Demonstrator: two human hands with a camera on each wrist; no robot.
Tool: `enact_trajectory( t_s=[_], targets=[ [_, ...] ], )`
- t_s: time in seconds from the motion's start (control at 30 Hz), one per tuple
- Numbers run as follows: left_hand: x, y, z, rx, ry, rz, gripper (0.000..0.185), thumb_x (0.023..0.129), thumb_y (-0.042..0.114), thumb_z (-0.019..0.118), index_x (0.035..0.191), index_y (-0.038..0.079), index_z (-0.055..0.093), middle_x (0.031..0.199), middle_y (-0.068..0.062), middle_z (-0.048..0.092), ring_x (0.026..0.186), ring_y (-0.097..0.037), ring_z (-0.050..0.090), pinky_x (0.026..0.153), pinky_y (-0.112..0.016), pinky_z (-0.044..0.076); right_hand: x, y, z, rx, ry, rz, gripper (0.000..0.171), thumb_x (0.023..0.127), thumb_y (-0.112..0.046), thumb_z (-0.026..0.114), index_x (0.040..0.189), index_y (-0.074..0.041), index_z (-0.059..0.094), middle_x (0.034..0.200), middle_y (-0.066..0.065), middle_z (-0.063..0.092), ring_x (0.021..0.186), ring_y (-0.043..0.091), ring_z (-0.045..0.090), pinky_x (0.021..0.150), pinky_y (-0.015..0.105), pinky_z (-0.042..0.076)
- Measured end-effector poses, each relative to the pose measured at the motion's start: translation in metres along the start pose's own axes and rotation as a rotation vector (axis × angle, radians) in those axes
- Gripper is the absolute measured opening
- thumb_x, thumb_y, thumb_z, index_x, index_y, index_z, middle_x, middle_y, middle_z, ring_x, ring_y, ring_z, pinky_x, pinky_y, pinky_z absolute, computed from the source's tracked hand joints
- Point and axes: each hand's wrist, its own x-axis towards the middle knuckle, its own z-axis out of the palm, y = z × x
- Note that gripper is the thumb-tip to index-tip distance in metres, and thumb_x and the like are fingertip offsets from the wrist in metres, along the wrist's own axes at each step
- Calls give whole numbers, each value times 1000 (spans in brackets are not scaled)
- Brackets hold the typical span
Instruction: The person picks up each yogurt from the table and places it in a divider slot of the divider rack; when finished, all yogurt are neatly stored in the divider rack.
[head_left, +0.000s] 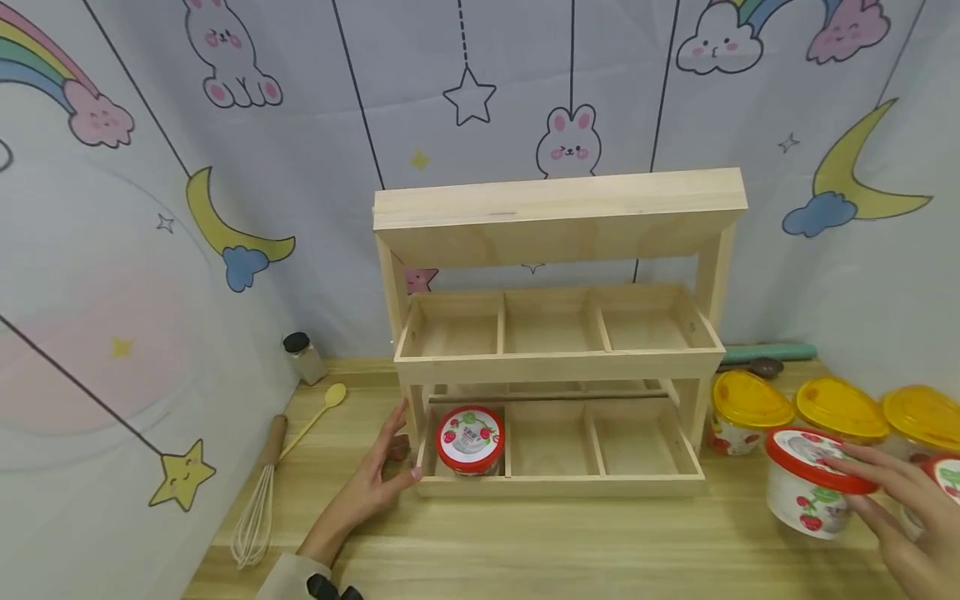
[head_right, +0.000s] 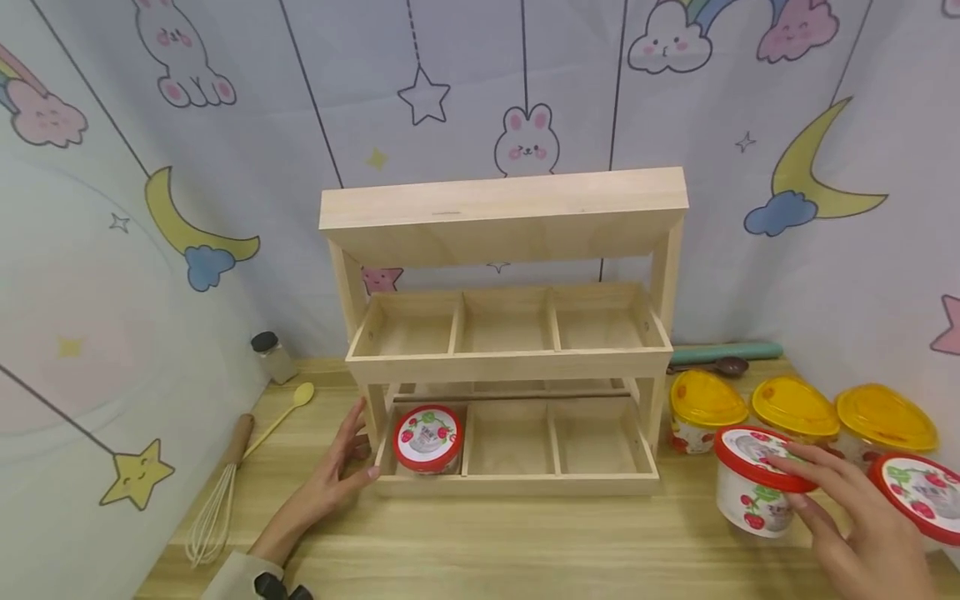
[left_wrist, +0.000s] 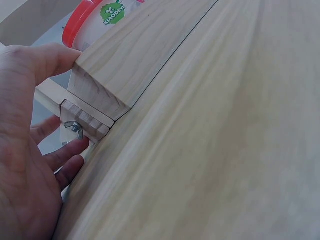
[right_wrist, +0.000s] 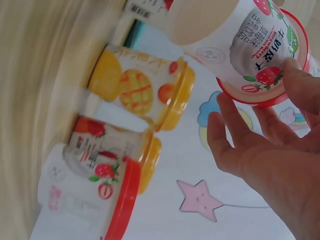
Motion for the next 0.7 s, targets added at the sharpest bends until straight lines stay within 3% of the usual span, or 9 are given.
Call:
enact_trajectory(
  t_s=[0.13, 0.37, 0.53, 0.7],
  targets=[
    [0, 0, -1, 0, 2, 3, 100, 96, 10, 76, 174, 21, 15, 165, -30, 40, 133, -33, 61, 108, -39, 53, 9, -12, 3, 31, 12, -45, 27, 97, 11, 68, 124, 10, 73, 148, -36, 51, 136, -20, 43, 105, -4, 28],
    [0, -1, -2, -3, -3, 17, 100, 96, 9, 76, 174, 19, 15, 164, -29, 41, 134, -28, 62, 108, -39, 53, 15, -30, 11, -67, -74, 62, 37, 95, 3, 77, 130, -8, 75, 146, -46, 43, 130, -30, 32, 100, -8, 21],
    [1, 0, -1, 0, -9, 15, 100, 96, 9, 76, 174, 20, 14, 164, -28, 42, 135, -30, 62, 108, -38, 53, 20, -40, 20, -11, -54, 18, 43, 87, 7, 82, 126, -12, 78, 143, -39, 53, 132, -26, 41, 99, -8, 26],
    [2, -1, -1, 0, -8, 24, 100, 95, 9, 77, 174, 19, 15, 164, -29, 42, 134, -29, 63, 107, -38, 53, 24, -50, 31, 13, -35, 42, 45, 83, 8, 86, 122, -14, 80, 137, -39, 57, 132, -24, 43, 99, -7, 28]
  ],
)
